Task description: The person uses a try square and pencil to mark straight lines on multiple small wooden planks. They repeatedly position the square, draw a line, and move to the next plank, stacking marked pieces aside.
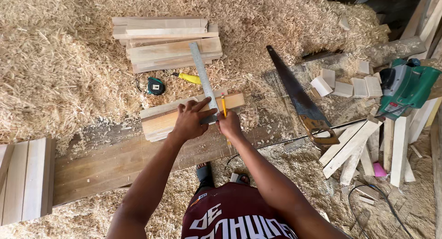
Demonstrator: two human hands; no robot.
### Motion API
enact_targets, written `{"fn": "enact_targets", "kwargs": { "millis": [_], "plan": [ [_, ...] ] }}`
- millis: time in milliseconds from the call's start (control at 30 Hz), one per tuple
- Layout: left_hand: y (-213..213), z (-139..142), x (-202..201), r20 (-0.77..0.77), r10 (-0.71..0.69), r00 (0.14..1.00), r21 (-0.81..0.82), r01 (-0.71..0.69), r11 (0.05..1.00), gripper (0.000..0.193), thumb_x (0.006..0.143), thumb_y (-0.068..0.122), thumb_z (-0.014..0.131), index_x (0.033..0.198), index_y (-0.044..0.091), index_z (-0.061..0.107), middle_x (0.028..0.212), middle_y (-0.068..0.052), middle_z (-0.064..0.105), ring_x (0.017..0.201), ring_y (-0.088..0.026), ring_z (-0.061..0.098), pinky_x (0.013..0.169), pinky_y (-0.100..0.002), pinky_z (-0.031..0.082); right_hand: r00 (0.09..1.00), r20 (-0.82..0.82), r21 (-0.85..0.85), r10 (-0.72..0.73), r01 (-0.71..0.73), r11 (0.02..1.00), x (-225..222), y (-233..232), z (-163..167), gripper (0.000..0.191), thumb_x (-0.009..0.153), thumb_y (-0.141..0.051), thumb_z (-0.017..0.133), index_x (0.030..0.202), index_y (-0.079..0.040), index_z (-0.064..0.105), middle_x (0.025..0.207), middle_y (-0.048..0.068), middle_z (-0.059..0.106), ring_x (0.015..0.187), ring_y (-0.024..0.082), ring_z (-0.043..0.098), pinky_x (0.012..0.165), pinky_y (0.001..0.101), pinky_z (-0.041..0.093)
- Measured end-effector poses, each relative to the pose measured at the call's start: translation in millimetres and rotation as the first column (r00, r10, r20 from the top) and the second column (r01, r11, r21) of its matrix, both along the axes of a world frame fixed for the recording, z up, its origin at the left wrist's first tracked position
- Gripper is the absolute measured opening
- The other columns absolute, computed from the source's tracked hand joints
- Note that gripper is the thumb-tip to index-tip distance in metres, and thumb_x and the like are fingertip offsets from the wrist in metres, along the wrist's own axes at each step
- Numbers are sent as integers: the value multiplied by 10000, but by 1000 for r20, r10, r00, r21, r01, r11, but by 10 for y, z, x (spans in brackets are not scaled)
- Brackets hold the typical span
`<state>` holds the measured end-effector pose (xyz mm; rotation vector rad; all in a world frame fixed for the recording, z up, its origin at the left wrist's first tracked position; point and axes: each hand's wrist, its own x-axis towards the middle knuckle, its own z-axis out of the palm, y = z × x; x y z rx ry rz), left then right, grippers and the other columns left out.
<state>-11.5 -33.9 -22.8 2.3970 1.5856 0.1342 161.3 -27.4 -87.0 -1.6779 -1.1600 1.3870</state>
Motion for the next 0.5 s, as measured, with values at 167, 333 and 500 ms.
{"fn": "enact_targets", "kwargs": {
  "millis": [167, 333, 500],
  "plan": [
    [-30, -203, -177, 324, -85, 942, 298, -17, 955, 584, 892, 406, 789, 1425, 249, 608, 1620, -57, 404, 1415, -338, 434, 1146, -679, 286, 936, 332, 139, -116, 73, 988, 267, 33, -53, 225, 1075, -235, 501, 1058, -64, 646, 752, 89, 671, 577, 182, 635, 502, 377, 491],
    [-47, -372, -296, 167, -6, 986, 263, -38, 964, 628, 799, 298, 805, 1383, 168, 612, 1454, -105, 521, 1321, -339, 485, 1067, -619, 345, 900, 225, 323, -374, 293, 900, 656, 284, -90, 161, 1011, -169, 588, 1033, -10, 592, 823, 108, 652, 601, 218, 642, 547, 439, 532],
    [26, -358, -277, 176, -34, 984, 307, -22, 951, 557, 804, 162, 802, 1341, 167, 655, 1405, -110, 578, 1265, -322, 529, 1043, -546, 403, 924, 62, 264, -377, 349, 899, 724, 311, -34, 151, 1037, -145, 565, 984, -21, 634, 789, 140, 666, 569, 208, 592, 493, 355, 461]
  ]
}}
